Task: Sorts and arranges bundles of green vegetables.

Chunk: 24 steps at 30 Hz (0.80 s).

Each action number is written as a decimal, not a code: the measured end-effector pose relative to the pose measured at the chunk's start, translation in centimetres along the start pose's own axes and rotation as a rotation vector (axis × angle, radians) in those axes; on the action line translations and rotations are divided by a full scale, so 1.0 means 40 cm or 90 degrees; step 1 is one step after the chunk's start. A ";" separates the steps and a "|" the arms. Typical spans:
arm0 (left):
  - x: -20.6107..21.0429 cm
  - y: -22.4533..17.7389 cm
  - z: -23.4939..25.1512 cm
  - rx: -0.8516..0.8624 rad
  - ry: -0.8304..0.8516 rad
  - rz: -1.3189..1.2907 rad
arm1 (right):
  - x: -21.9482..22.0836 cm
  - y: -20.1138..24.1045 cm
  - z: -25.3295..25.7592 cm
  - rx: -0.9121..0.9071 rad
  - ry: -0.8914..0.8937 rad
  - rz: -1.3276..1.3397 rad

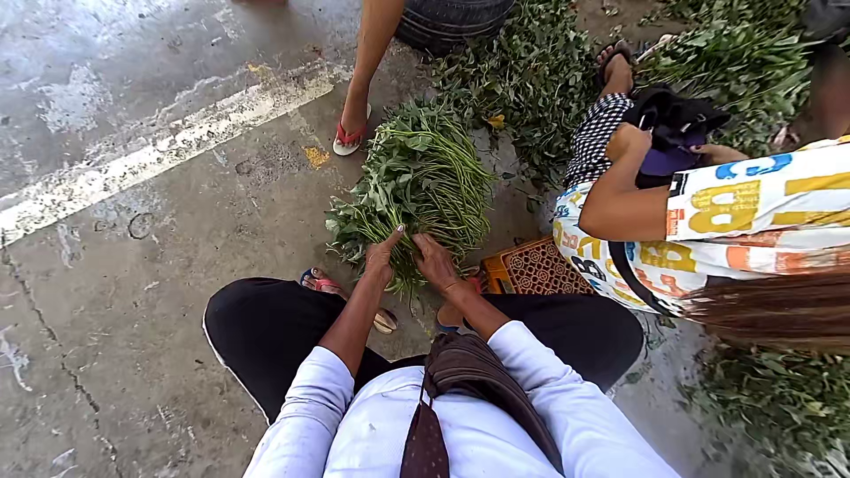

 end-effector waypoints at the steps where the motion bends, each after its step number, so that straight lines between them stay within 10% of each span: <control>1: -0.003 0.004 0.002 -0.006 -0.007 0.019 | 0.003 0.008 -0.009 -0.032 0.010 -0.036; 4: -0.011 0.016 0.023 -0.009 -0.031 0.026 | 0.006 0.007 -0.027 -0.029 0.033 0.002; 9: -0.036 0.018 0.009 -0.002 0.010 0.047 | 0.026 -0.074 -0.071 0.313 0.121 0.380; 24: -0.052 0.005 0.009 0.048 -0.009 0.056 | -0.035 -0.126 -0.004 0.537 -0.110 0.535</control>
Point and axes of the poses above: each hand's wrist, its own z-axis towards the middle knuckle, its own x-axis out of the palm, y = z × x, the point moved 7 cm from there along z, towards the middle knuckle, and after that the axes turned 15 degrees about -y, right-handed, at the moved point
